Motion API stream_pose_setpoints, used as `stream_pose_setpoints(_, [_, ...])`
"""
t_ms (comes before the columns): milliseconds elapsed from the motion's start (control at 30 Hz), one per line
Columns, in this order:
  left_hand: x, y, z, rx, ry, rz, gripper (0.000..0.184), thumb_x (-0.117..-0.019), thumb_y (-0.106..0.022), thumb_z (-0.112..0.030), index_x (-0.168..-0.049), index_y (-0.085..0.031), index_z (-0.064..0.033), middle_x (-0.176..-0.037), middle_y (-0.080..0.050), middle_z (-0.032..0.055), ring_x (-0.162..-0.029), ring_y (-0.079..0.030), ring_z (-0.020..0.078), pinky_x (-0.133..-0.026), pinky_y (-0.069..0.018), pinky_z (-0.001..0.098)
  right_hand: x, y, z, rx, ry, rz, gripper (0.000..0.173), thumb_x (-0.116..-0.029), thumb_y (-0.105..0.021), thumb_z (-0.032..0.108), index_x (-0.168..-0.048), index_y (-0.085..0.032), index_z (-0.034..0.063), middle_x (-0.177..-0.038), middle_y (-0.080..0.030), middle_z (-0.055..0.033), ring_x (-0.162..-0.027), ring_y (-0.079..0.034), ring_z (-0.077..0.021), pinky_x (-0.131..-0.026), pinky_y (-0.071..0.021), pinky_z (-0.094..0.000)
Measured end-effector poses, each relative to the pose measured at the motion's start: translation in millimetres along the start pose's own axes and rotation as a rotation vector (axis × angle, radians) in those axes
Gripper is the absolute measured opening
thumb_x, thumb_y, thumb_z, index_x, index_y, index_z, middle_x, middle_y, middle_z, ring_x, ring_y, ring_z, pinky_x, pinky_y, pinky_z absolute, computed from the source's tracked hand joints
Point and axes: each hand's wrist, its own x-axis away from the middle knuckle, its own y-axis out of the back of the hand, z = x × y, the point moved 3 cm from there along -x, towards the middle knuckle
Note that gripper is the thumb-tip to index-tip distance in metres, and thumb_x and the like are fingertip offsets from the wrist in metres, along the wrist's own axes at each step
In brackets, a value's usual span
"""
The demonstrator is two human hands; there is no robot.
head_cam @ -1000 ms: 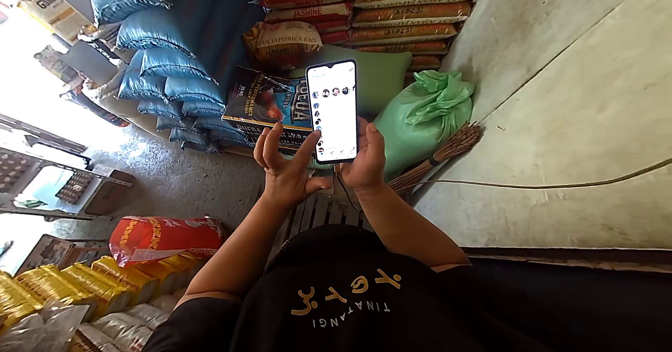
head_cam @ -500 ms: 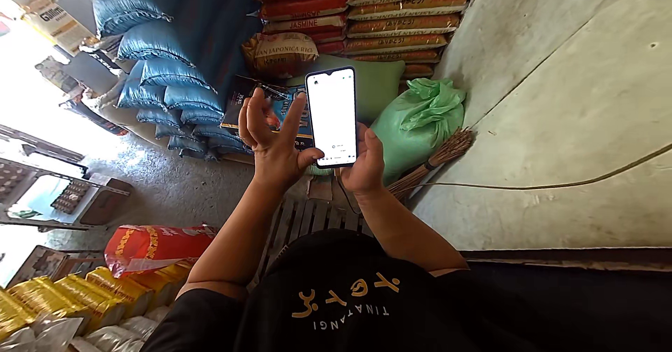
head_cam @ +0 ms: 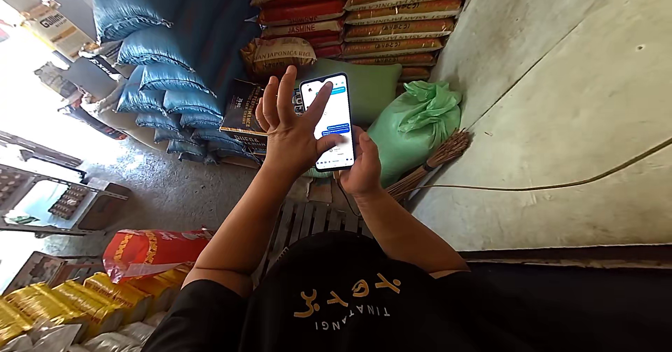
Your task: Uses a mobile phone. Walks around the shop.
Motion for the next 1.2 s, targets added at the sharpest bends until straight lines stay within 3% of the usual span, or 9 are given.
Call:
stream_pose_setpoints(133, [-0.5,-2.0,-1.0,-0.008,0.001,0.014,0.086,-0.0880,-0.027,-0.089,-0.148,-0.056,-0.0344,-0.165,-0.026,0.0246,-0.152,-0.017,0.0491,-0.117,-0.0106,0.0667,2.1,-0.8,1.2,-0.003,-0.012,-0.021,0.046,-0.1059,-0.042,0.048,-0.126,-0.058,0.0091,-0.110,-0.072,-0.0053,-0.101,-0.072,-0.0165,-0.087,-0.0615,-0.0381])
stream_pose_setpoints(200, [3.1,-0.8,-1.5,0.027,-0.028,-0.097,0.091,-0.0883,-0.025,-0.089,-0.150,-0.054,-0.0279,-0.163,-0.023,0.0316,-0.150,-0.020,0.0505,-0.117,-0.0141,0.0659,2.1,0.2,1.8,-0.016,-0.023,-0.030,0.045,-0.1065,-0.039,0.046,-0.125,-0.058,0.0096,-0.110,-0.072,-0.0055,-0.101,-0.072,-0.0167,-0.086,-0.0620,-0.0382])
stream_pose_setpoints(300, [17.3,-1.9,0.8,0.150,-0.020,-0.236,0.098,-0.0915,-0.023,-0.086,-0.154,-0.045,-0.0143,-0.163,-0.014,0.0321,-0.150,-0.019,0.0409,-0.121,-0.0165,0.0539,0.3,2.3,4.6,-0.033,-0.058,-0.051,0.048,-0.1069,-0.031,0.044,-0.128,-0.057,0.0099,-0.113,-0.072,-0.0065,-0.103,-0.071,-0.0174,-0.087,-0.0615,-0.0394])
stream_pose_setpoints(367, [31.2,-2.9,2.1,0.255,0.042,-0.180,0.097,-0.0951,-0.029,-0.081,-0.157,-0.036,-0.0062,-0.162,-0.015,0.0333,-0.150,-0.023,0.0380,-0.122,-0.0234,0.0498,-1.9,4.4,7.4,-0.045,-0.080,-0.060,0.049,-0.1067,-0.026,0.044,-0.130,-0.054,0.0107,-0.116,-0.070,-0.0063,-0.106,-0.070,-0.0174,-0.089,-0.0606,-0.0400])
stream_pose_setpoints(433, [45.1,-3.7,2.9,0.355,0.140,-0.018,0.096,-0.0949,-0.046,-0.076,-0.157,-0.036,-0.0030,-0.161,-0.022,0.0333,-0.147,-0.033,0.0409,-0.117,-0.0337,0.0566,-4.8,8.0,9.3,-0.056,-0.085,-0.067,0.052,-0.1066,-0.023,0.045,-0.133,-0.052,0.0105,-0.118,-0.069,-0.0070,-0.108,-0.069,-0.0181,-0.091,-0.0598,-0.0407])
stream_pose_setpoints(533, [60.8,-9.4,0.4,0.398,0.223,0.175,0.089,-0.0880,-0.072,-0.061,-0.153,-0.045,-0.0070,-0.161,-0.027,0.0279,-0.142,-0.039,0.0407,-0.111,-0.0347,0.0627,-8.2,10.9,13.6,-0.045,-0.097,-0.102,0.056,-0.1079,-0.016,0.044,-0.138,-0.050,0.0107,-0.121,-0.068,-0.0073,-0.109,-0.069,-0.0182,-0.091,-0.0595,-0.0410])
stream_pose_setpoints(667, [68.4,-13.4,-5.7,0.343,0.216,0.235,0.087,-0.0788,-0.083,-0.056,-0.146,-0.055,-0.0079,-0.161,-0.029,0.0277,-0.141,-0.039,0.0433,-0.111,-0.0325,0.0650,-8.2,10.6,17.1,-0.071,-0.141,-0.140,0.057,-0.1097,-0.014,0.045,-0.139,-0.049,0.0107,-0.123,-0.067,-0.0084,-0.111,-0.068,-0.0200,-0.092,-0.0591,-0.0427])
stream_pose_setpoints(1000, [66.6,-19.7,-16.0,0.330,0.175,0.201,0.076,-0.0801,-0.086,-0.046,-0.142,-0.060,-0.0104,-0.160,-0.029,0.0268,-0.142,-0.039,0.0406,-0.112,-0.0340,0.0623,-0.5,17.5,24.3,-0.148,-0.218,-0.138,0.048,-0.1109,-0.020,0.037,-0.134,-0.053,0.0108,-0.118,-0.069,-0.0092,-0.109,-0.069,-0.0206,-0.092,-0.0592,-0.0430])
stream_pose_setpoints(1200, [64.9,-22.2,-23.0,0.358,0.142,0.184,0.075,-0.0800,-0.085,-0.048,-0.141,-0.062,-0.0109,-0.160,-0.029,0.0273,-0.143,-0.038,0.0416,-0.111,-0.0348,0.0611,-1.2,30.9,31.7,-0.275,-0.338,-0.008,0.048,-0.1115,-0.020,0.041,-0.133,-0.055,0.0157,-0.121,-0.069,-0.0080,-0.110,-0.069,-0.0196,-0.091,-0.0596,-0.0411])
